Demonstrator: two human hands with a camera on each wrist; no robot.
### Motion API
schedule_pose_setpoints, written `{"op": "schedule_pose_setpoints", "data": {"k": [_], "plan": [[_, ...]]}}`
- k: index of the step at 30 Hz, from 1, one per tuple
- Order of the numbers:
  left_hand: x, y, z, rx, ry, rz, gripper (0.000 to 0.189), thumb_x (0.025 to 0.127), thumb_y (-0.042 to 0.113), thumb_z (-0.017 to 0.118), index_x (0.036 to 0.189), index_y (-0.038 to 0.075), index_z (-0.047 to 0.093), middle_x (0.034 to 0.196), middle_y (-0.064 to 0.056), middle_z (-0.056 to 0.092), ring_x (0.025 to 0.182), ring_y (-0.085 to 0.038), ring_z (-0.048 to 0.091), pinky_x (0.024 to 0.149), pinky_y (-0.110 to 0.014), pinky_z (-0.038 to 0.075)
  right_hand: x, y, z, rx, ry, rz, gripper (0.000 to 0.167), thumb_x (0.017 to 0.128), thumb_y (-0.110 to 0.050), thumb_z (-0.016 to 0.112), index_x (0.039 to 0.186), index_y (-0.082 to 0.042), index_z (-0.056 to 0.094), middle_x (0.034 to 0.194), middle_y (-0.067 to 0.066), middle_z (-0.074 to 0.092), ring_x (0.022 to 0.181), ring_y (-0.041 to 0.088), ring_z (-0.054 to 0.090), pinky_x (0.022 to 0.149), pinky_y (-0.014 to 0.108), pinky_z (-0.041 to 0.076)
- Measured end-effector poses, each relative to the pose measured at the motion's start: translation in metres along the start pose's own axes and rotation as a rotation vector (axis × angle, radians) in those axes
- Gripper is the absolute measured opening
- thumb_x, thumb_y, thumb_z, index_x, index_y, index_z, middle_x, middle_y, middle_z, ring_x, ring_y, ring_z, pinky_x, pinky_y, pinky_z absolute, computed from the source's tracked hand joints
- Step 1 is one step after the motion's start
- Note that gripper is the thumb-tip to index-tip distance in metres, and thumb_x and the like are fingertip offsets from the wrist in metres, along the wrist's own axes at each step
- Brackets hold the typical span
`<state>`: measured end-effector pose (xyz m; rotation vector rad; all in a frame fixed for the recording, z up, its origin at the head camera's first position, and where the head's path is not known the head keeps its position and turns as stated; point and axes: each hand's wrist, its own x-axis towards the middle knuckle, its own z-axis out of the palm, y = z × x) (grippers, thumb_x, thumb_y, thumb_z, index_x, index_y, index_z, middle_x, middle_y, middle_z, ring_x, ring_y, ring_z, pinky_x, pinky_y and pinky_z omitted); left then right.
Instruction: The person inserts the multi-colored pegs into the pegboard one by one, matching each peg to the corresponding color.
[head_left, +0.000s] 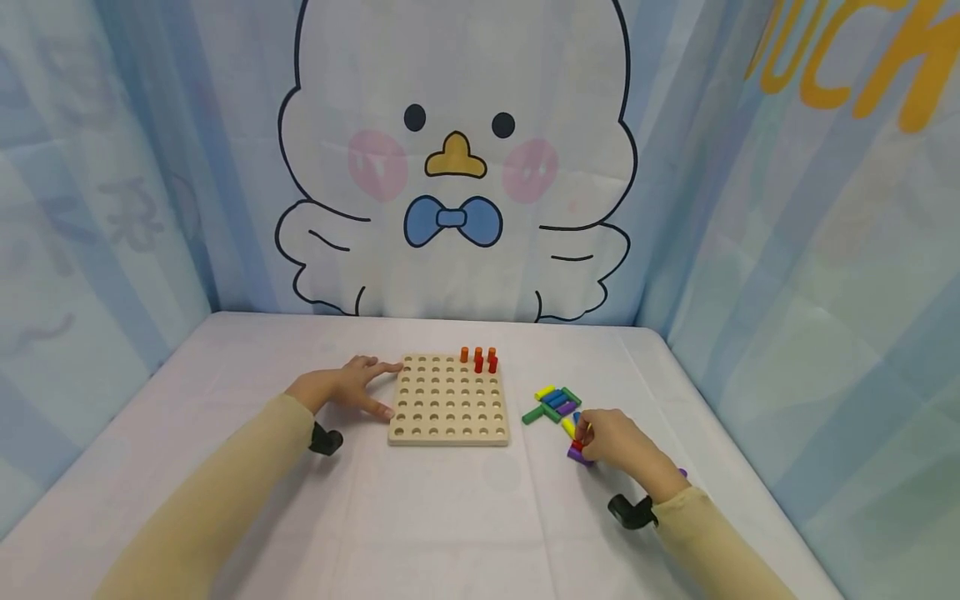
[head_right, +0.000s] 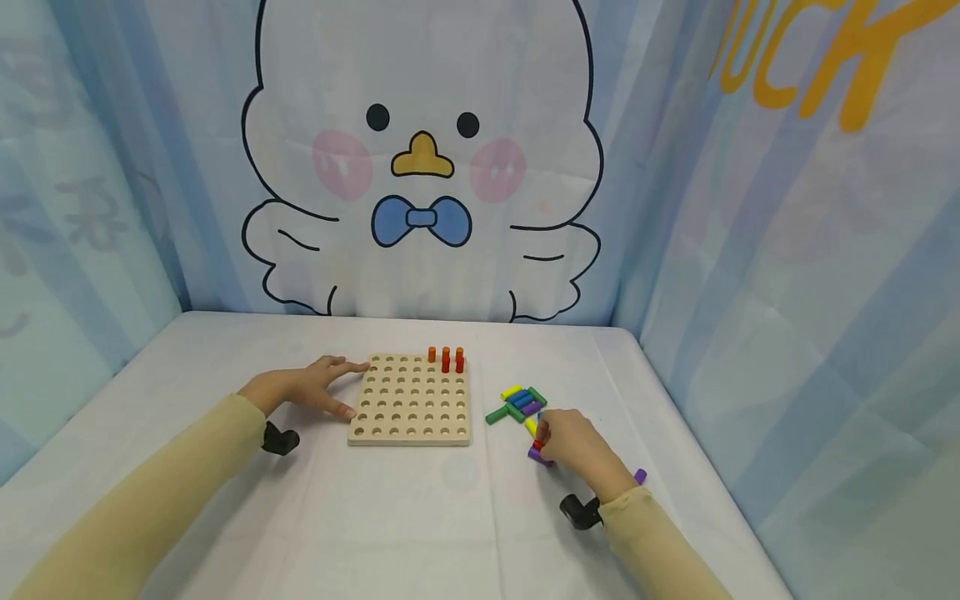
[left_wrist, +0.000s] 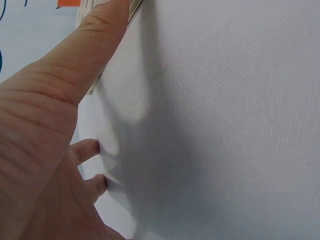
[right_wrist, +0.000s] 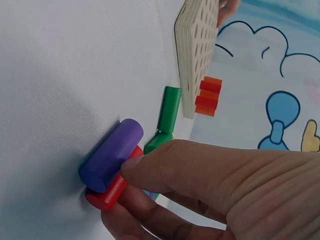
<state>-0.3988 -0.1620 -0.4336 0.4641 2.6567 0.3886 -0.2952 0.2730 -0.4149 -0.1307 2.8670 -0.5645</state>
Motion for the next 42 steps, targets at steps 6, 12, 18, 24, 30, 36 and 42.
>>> {"op": "schedule_pose_setpoints", "data": {"k": [6, 12, 18, 24, 30, 36, 42], "plan": [[0.002, -0.002, 0.001, -0.004, 0.004, 0.000, 0.105, 0.083, 0.066, 0.076, 0.166, 0.027, 0.024, 0.169, -0.028, 0.013, 0.156, -0.053, 0.008, 0.116, -0.079, 0.017, 0.003, -0.001, -0.003, 0.001, -0.023, 0.004, 0.019, 0.082, 0.003, 0.075, 0.096, -0.006, 0.066, 0.087, 0.006, 0.064, 0.076, 0.020, 0.056, 0.066, 0.031, 0.051], [0.000, -0.002, 0.002, -0.006, 0.002, -0.009, 0.106, 0.082, 0.067, 0.077, 0.165, 0.028, 0.025, 0.169, -0.028, 0.013, 0.155, -0.053, 0.010, 0.115, -0.080, 0.018, 0.005, 0.002, -0.004, 0.010, -0.042, -0.001, 0.023, 0.081, 0.001, 0.077, 0.100, -0.006, 0.065, 0.086, 0.005, 0.063, 0.076, 0.019, 0.057, 0.066, 0.030, 0.049], [0.001, -0.001, 0.001, -0.007, -0.006, -0.021, 0.106, 0.082, 0.069, 0.075, 0.166, 0.029, 0.023, 0.170, -0.026, 0.012, 0.156, -0.052, 0.009, 0.115, -0.080, 0.018, 0.007, 0.001, -0.001, 0.008, -0.026, -0.015, 0.023, 0.082, 0.001, 0.076, 0.100, -0.008, 0.065, 0.083, 0.005, 0.061, 0.072, 0.019, 0.055, 0.063, 0.029, 0.047], [0.003, -0.001, 0.003, -0.007, -0.011, -0.019, 0.107, 0.081, 0.070, 0.075, 0.166, 0.030, 0.024, 0.170, -0.025, 0.012, 0.156, -0.051, 0.009, 0.115, -0.080, 0.018, 0.011, -0.006, 0.001, -0.011, -0.025, -0.031, 0.021, 0.086, -0.003, 0.076, 0.105, -0.010, 0.068, 0.084, 0.006, 0.060, 0.069, 0.018, 0.056, 0.061, 0.028, 0.046], [0.003, -0.001, 0.003, -0.005, -0.006, -0.015, 0.106, 0.082, 0.069, 0.076, 0.165, 0.029, 0.024, 0.170, -0.026, 0.013, 0.156, -0.052, 0.009, 0.116, -0.079, 0.018, 0.021, -0.018, 0.000, 0.008, -0.020, -0.034, 0.022, 0.086, -0.003, 0.075, 0.104, -0.013, 0.069, 0.092, 0.007, 0.064, 0.075, 0.020, 0.058, 0.063, 0.028, 0.050], [0.002, -0.002, 0.003, -0.006, -0.002, -0.012, 0.106, 0.082, 0.068, 0.076, 0.166, 0.029, 0.024, 0.170, -0.027, 0.013, 0.156, -0.052, 0.010, 0.116, -0.079, 0.019, 0.032, -0.028, -0.003, 0.027, 0.010, -0.070, 0.023, 0.086, 0.000, 0.074, 0.105, -0.009, 0.068, 0.093, 0.007, 0.065, 0.079, 0.021, 0.058, 0.063, 0.028, 0.050], [0.004, -0.003, 0.002, -0.013, 0.000, -0.014, 0.107, 0.081, 0.070, 0.075, 0.166, 0.030, 0.024, 0.170, -0.026, 0.013, 0.156, -0.052, 0.010, 0.116, -0.079, 0.018, 0.043, -0.040, -0.006, 0.031, 0.046, -0.064, 0.024, 0.088, -0.003, 0.075, 0.109, -0.010, 0.066, 0.094, 0.008, 0.065, 0.079, 0.021, 0.058, 0.063, 0.027, 0.050]]}}
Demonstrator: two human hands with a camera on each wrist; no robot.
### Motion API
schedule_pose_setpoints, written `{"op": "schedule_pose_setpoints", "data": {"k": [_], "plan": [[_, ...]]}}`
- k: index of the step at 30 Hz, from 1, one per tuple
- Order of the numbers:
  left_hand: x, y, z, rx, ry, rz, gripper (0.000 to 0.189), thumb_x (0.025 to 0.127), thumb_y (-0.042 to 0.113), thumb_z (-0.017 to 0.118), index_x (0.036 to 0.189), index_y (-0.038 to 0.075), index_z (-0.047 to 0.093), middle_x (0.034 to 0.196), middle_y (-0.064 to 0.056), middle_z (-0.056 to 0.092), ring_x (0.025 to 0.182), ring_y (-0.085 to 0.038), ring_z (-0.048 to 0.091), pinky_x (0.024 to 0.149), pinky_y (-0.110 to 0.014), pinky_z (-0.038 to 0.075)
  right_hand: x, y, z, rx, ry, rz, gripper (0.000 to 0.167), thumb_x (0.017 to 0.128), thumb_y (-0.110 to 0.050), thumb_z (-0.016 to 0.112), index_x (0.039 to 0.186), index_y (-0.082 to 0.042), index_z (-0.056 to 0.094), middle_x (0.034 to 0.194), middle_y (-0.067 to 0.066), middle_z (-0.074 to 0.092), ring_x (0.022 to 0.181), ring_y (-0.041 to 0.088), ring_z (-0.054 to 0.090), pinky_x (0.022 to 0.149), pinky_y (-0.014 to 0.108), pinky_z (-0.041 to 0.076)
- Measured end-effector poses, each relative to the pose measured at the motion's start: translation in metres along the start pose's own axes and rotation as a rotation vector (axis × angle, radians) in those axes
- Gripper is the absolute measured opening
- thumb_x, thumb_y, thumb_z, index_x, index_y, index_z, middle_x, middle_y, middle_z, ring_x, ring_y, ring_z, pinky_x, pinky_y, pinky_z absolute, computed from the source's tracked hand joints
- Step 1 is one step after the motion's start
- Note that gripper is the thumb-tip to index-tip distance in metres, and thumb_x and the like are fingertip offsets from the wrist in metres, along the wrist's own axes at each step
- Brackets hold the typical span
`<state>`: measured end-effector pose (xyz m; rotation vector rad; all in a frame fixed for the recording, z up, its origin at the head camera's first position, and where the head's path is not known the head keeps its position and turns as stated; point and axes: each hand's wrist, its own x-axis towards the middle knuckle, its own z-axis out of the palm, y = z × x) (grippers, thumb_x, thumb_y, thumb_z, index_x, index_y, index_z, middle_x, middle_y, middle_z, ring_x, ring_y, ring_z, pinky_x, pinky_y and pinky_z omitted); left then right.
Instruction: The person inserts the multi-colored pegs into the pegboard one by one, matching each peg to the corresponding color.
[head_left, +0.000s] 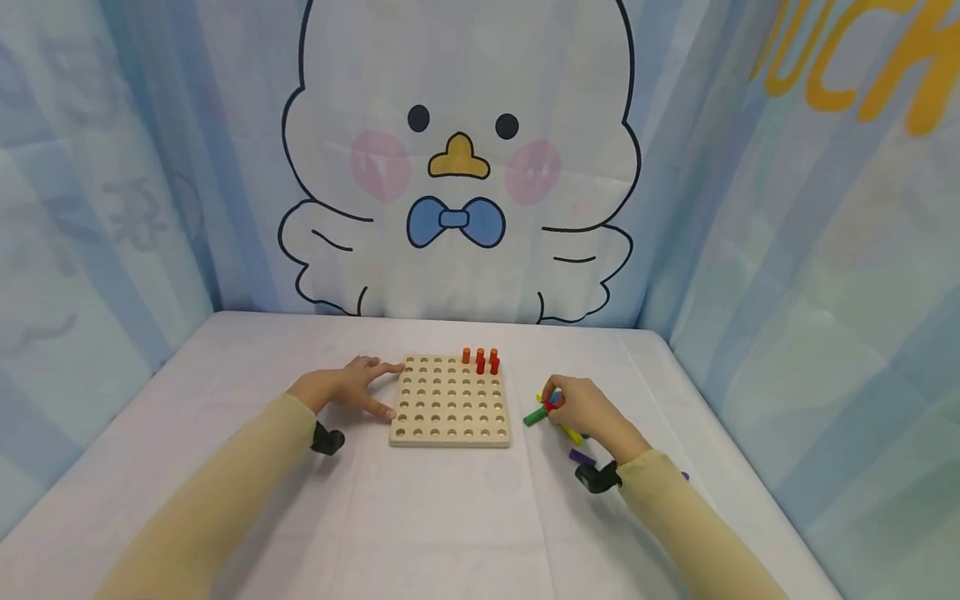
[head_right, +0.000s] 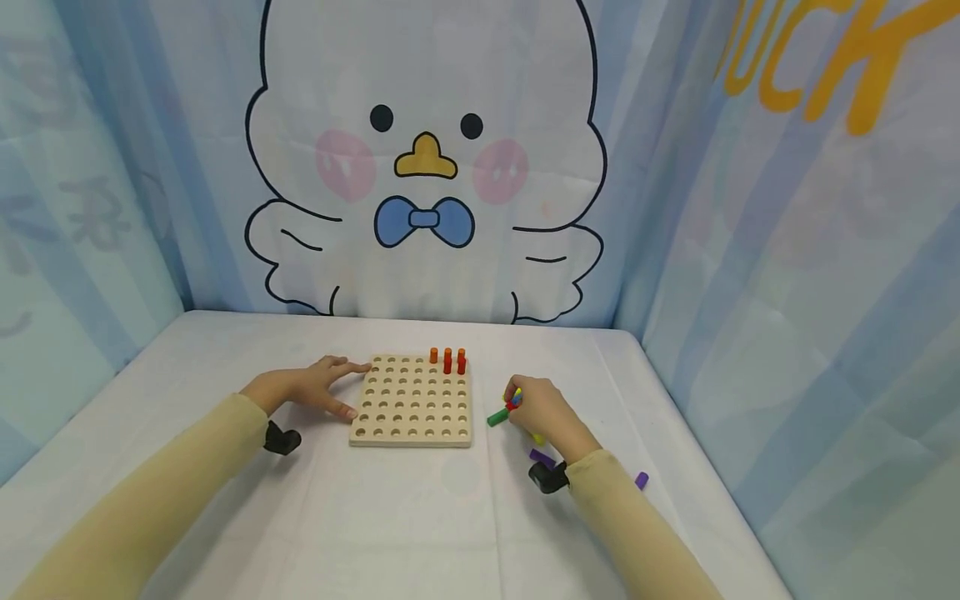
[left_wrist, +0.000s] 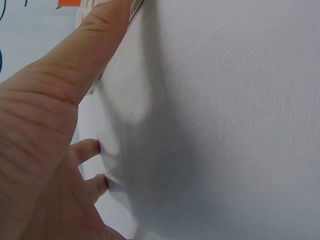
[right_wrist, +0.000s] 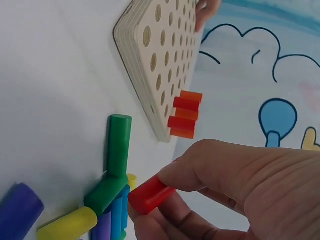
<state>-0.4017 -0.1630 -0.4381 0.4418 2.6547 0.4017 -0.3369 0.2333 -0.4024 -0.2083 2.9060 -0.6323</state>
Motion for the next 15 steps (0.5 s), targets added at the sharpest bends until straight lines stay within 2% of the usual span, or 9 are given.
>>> {"op": "schedule_pose_setpoints", "data": {"k": [15], "plan": [[-0.004, 0.005, -0.003, -0.015, -0.002, 0.002, 0.106, 0.082, 0.068, 0.077, 0.166, 0.029, 0.024, 0.170, -0.026, 0.012, 0.156, -0.051, 0.009, 0.117, -0.078, 0.018, 0.026, -0.028, 0.000, 0.084, 0.074, -0.013, 0.025, 0.090, -0.006, 0.075, 0.110, -0.010, 0.061, 0.090, 0.008, 0.064, 0.075, 0.021, 0.058, 0.065, 0.027, 0.048]]}}
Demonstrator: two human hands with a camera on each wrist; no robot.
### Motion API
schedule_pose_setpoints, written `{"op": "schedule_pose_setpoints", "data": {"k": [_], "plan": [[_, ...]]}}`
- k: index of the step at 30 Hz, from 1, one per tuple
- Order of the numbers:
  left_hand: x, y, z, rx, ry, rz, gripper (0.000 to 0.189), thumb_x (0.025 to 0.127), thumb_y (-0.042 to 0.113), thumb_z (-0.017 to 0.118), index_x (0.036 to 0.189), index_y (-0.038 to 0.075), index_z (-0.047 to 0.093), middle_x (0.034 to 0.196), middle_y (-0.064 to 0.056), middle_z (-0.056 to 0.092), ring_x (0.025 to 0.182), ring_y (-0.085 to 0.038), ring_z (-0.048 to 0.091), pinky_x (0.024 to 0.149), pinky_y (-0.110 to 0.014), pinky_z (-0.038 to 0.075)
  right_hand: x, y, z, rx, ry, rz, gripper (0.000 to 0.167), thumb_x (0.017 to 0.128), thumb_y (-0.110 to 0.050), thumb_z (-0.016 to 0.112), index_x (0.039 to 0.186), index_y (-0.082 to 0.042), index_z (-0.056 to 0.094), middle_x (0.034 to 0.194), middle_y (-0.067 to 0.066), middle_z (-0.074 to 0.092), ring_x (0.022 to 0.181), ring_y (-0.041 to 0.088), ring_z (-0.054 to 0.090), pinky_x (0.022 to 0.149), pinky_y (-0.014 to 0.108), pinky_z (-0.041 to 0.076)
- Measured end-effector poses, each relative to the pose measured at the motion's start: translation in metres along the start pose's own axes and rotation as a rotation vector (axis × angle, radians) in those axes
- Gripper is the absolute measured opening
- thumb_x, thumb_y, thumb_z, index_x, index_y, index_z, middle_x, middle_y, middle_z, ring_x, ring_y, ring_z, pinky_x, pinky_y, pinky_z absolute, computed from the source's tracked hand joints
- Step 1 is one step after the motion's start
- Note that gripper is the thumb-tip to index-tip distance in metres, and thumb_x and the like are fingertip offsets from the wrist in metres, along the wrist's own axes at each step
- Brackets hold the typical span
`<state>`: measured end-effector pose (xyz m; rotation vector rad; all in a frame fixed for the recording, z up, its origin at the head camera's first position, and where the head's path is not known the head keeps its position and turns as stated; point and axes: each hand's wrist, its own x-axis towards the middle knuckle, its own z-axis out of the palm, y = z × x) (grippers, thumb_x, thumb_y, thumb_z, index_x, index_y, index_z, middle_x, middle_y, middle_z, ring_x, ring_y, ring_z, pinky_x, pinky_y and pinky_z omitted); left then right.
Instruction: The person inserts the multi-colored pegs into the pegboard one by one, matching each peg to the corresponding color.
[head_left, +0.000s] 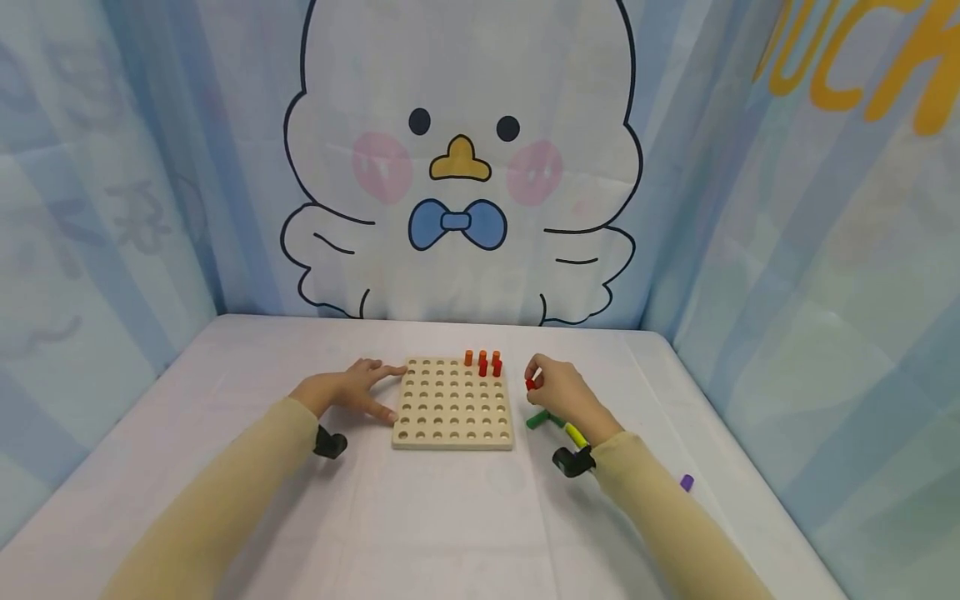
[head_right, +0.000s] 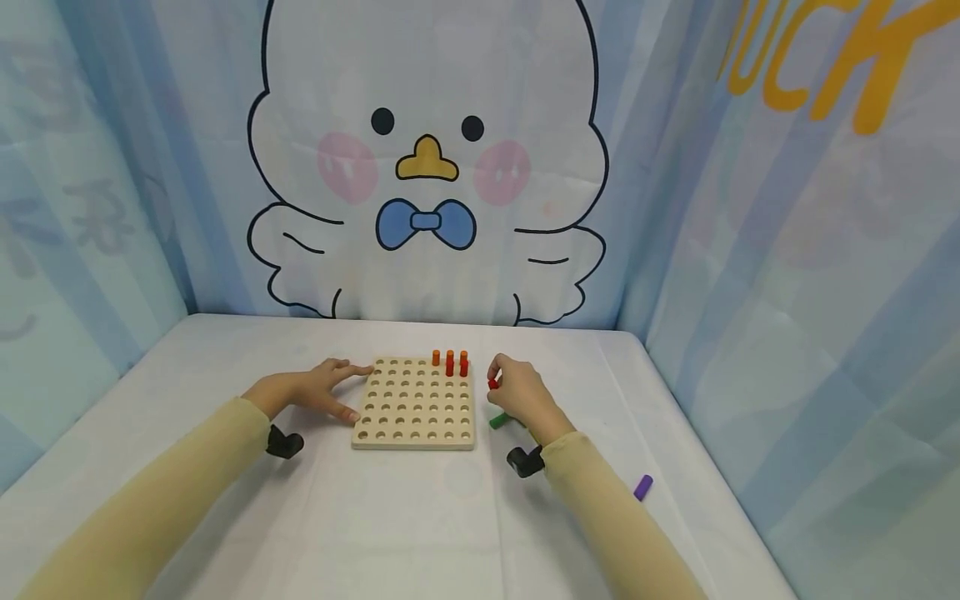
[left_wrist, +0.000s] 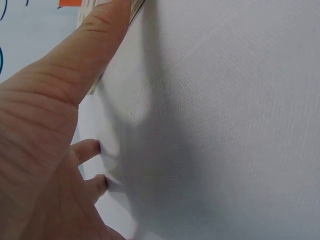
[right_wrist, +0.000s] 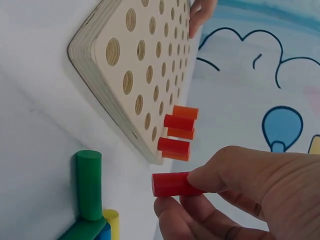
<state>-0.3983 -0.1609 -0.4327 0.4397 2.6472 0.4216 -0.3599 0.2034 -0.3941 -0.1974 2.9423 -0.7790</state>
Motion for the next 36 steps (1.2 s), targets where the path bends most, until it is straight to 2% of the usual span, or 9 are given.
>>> {"op": "schedule_pose_setpoints", "data": {"k": [8, 16, 23, 32, 36], "plan": [[0.000, 0.000, 0.000, 0.008, 0.005, 0.005, 0.105, 0.083, 0.066, 0.077, 0.165, 0.028, 0.025, 0.169, -0.027, 0.014, 0.156, -0.052, 0.010, 0.117, -0.078, 0.018, 0.013, -0.010, 0.005, 0.020, 0.071, -0.035, 0.020, 0.089, -0.006, 0.075, 0.105, -0.009, 0.062, 0.091, 0.007, 0.069, 0.077, 0.021, 0.060, 0.067, 0.029, 0.049], [-0.003, 0.002, -0.001, 0.006, 0.012, 0.009, 0.103, 0.083, 0.064, 0.078, 0.165, 0.027, 0.026, 0.169, -0.028, 0.015, 0.155, -0.052, 0.010, 0.116, -0.079, 0.018, 0.026, -0.019, 0.015, 0.062, 0.146, -0.045, 0.019, 0.094, -0.013, 0.075, 0.106, -0.010, 0.061, 0.097, 0.007, 0.073, 0.082, 0.021, 0.065, 0.071, 0.032, 0.053], [-0.003, 0.001, 0.000, 0.007, 0.011, 0.010, 0.104, 0.083, 0.065, 0.078, 0.165, 0.028, 0.026, 0.169, -0.027, 0.014, 0.156, -0.052, 0.009, 0.116, -0.079, 0.017, 0.033, -0.022, 0.023, 0.110, 0.235, -0.098, 0.013, 0.095, -0.014, 0.075, 0.098, -0.011, 0.063, 0.096, 0.006, 0.073, 0.088, 0.021, 0.067, 0.075, 0.033, 0.057], [-0.004, 0.002, -0.001, 0.003, 0.015, 0.016, 0.104, 0.082, 0.064, 0.078, 0.165, 0.027, 0.027, 0.169, -0.028, 0.015, 0.156, -0.052, 0.009, 0.116, -0.079, 0.017, 0.045, -0.025, 0.034, 0.108, 0.309, -0.121, 0.009, 0.098, -0.018, 0.073, 0.099, -0.013, 0.066, 0.090, 0.002, 0.071, 0.085, 0.020, 0.065, 0.075, 0.033, 0.054], [-0.004, 0.002, -0.001, 0.005, 0.017, 0.021, 0.103, 0.083, 0.064, 0.078, 0.165, 0.027, 0.028, 0.169, -0.028, 0.015, 0.156, -0.052, 0.009, 0.116, -0.079, 0.017, 0.050, -0.027, 0.040, 0.107, 0.347, -0.131, 0.009, 0.098, -0.020, 0.073, 0.099, -0.014, 0.067, 0.087, 0.001, 0.070, 0.078, 0.017, 0.062, 0.070, 0.030, 0.051]]}}
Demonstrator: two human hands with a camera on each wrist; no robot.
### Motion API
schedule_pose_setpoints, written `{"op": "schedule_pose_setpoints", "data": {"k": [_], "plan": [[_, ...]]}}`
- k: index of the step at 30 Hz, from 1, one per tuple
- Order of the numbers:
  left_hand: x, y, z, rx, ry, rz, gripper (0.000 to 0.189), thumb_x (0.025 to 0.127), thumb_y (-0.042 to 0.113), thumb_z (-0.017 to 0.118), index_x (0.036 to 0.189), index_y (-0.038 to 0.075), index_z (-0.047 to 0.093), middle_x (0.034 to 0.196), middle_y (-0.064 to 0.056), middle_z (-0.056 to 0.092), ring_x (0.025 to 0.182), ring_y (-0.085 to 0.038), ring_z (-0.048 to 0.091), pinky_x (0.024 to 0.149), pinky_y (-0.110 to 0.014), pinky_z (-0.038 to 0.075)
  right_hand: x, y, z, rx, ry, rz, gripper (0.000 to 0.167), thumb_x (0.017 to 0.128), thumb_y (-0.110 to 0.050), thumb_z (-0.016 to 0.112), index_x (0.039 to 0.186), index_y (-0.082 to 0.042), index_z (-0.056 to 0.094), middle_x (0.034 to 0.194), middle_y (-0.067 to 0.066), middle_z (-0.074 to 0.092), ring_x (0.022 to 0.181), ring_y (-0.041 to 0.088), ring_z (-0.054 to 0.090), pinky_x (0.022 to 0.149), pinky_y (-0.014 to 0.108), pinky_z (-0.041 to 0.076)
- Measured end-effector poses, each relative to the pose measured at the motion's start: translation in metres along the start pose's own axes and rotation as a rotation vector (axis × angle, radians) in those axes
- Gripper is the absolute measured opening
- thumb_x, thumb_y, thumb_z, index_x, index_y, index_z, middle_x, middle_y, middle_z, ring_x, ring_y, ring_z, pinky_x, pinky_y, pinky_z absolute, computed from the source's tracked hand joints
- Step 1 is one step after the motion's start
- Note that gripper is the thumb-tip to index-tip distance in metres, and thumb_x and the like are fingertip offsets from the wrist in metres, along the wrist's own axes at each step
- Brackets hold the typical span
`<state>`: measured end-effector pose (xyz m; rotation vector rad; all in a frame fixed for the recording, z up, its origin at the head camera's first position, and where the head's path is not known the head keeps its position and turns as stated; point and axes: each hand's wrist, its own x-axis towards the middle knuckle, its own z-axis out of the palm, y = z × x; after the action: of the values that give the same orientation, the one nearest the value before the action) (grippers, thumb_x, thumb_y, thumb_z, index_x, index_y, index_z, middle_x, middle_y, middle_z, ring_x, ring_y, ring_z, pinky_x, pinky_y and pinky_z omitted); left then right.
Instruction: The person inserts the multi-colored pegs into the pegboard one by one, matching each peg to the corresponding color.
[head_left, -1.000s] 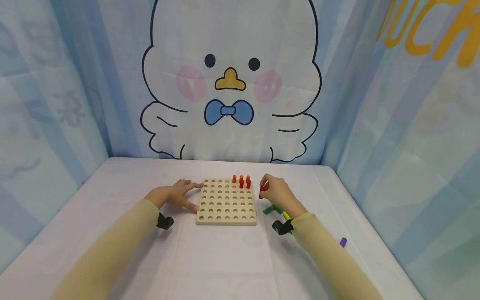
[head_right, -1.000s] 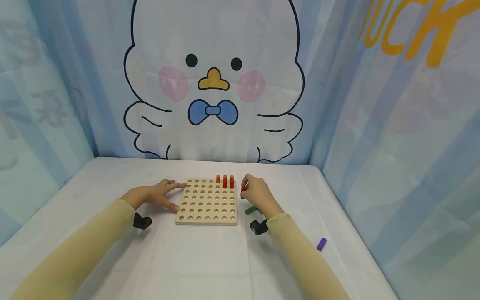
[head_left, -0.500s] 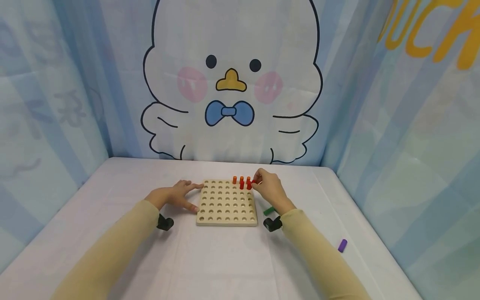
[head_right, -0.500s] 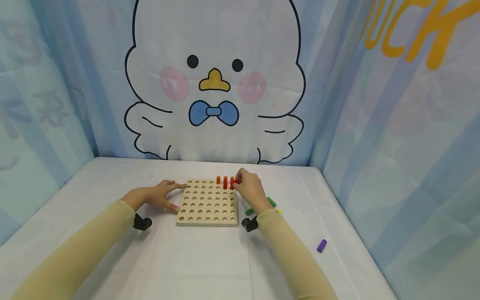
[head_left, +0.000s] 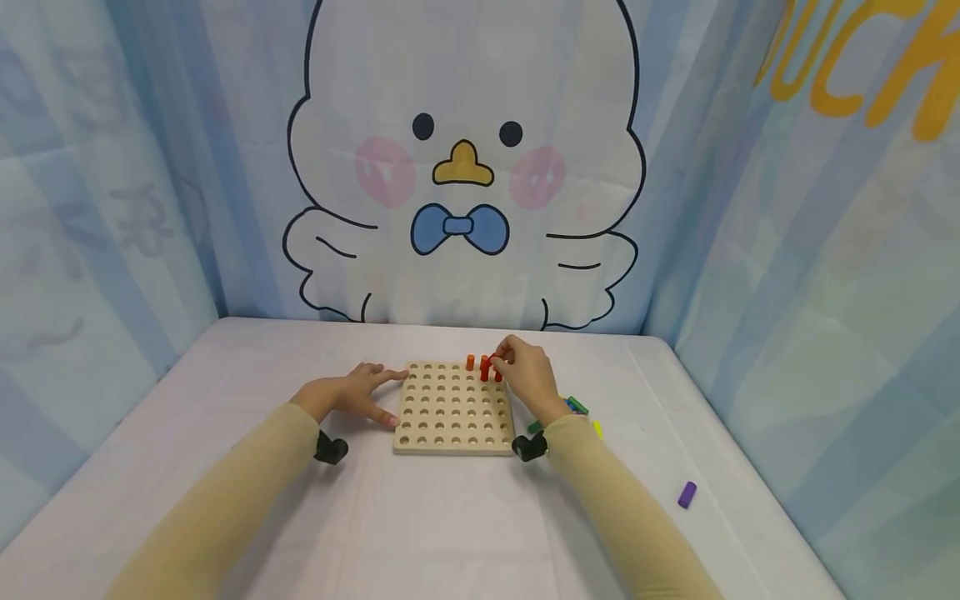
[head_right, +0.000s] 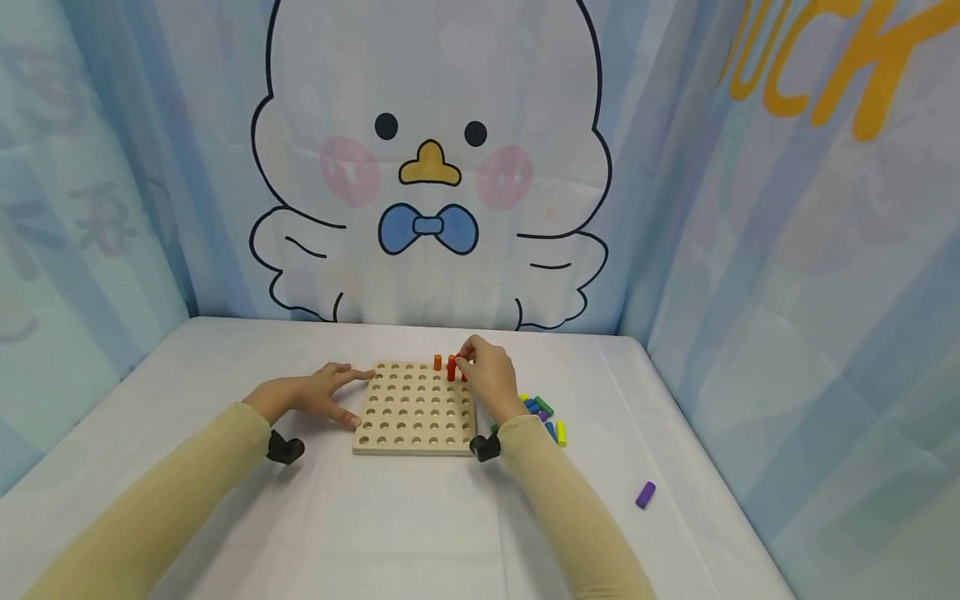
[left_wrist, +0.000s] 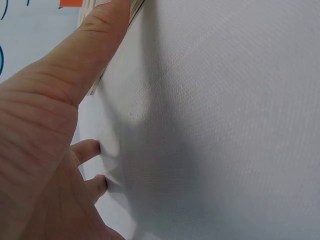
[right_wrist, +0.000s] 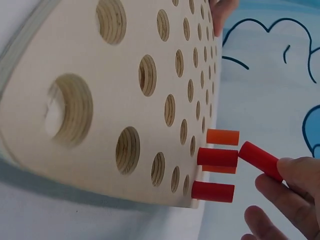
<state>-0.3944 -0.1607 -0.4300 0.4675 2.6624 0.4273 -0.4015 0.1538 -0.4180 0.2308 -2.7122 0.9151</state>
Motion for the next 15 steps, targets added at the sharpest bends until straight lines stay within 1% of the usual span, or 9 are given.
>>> {"op": "schedule_pose_setpoints", "data": {"k": [4, 6, 12, 15], "plan": [[0.000, -0.001, 0.000, -0.002, -0.001, 0.004, 0.103, 0.083, 0.064, 0.078, 0.165, 0.027, 0.027, 0.169, -0.028, 0.015, 0.156, -0.052, 0.008, 0.117, -0.078, 0.016, 0.002, -0.002, 0.006, 0.019, 0.006, -0.015, 0.009, 0.098, -0.020, 0.073, 0.099, -0.014, 0.067, 0.084, 0.001, 0.069, 0.069, 0.015, 0.059, 0.064, 0.028, 0.048], [0.000, -0.002, 0.000, -0.002, -0.003, 0.002, 0.103, 0.083, 0.064, 0.078, 0.165, 0.027, 0.027, 0.169, -0.028, 0.015, 0.156, -0.052, 0.008, 0.117, -0.078, 0.016, 0.003, -0.002, 0.009, 0.029, -0.004, -0.019, 0.009, 0.098, -0.020, 0.073, 0.098, -0.014, 0.067, 0.084, 0.001, 0.069, 0.068, 0.014, 0.059, 0.064, 0.027, 0.049], [0.001, -0.003, 0.001, -0.020, -0.006, 0.000, 0.104, 0.083, 0.065, 0.078, 0.165, 0.028, 0.027, 0.170, -0.027, 0.014, 0.156, -0.052, 0.007, 0.117, -0.079, 0.015, 0.004, -0.004, 0.017, 0.018, -0.046, -0.009, 0.009, 0.100, -0.021, 0.071, 0.098, -0.015, 0.066, 0.086, 0.001, 0.069, 0.072, 0.015, 0.060, 0.068, 0.028, 0.050], [0.002, -0.005, 0.002, -0.008, 0.001, 0.005, 0.104, 0.082, 0.065, 0.078, 0.165, 0.028, 0.027, 0.169, -0.027, 0.014, 0.156, -0.052, 0.008, 0.117, -0.079, 0.016, 0.006, -0.006, 0.020, 0.011, -0.058, 0.000, 0.008, 0.100, -0.020, 0.071, 0.098, -0.015, 0.066, 0.086, 0.001, 0.068, 0.075, 0.016, 0.059, 0.068, 0.029, 0.049]]}}
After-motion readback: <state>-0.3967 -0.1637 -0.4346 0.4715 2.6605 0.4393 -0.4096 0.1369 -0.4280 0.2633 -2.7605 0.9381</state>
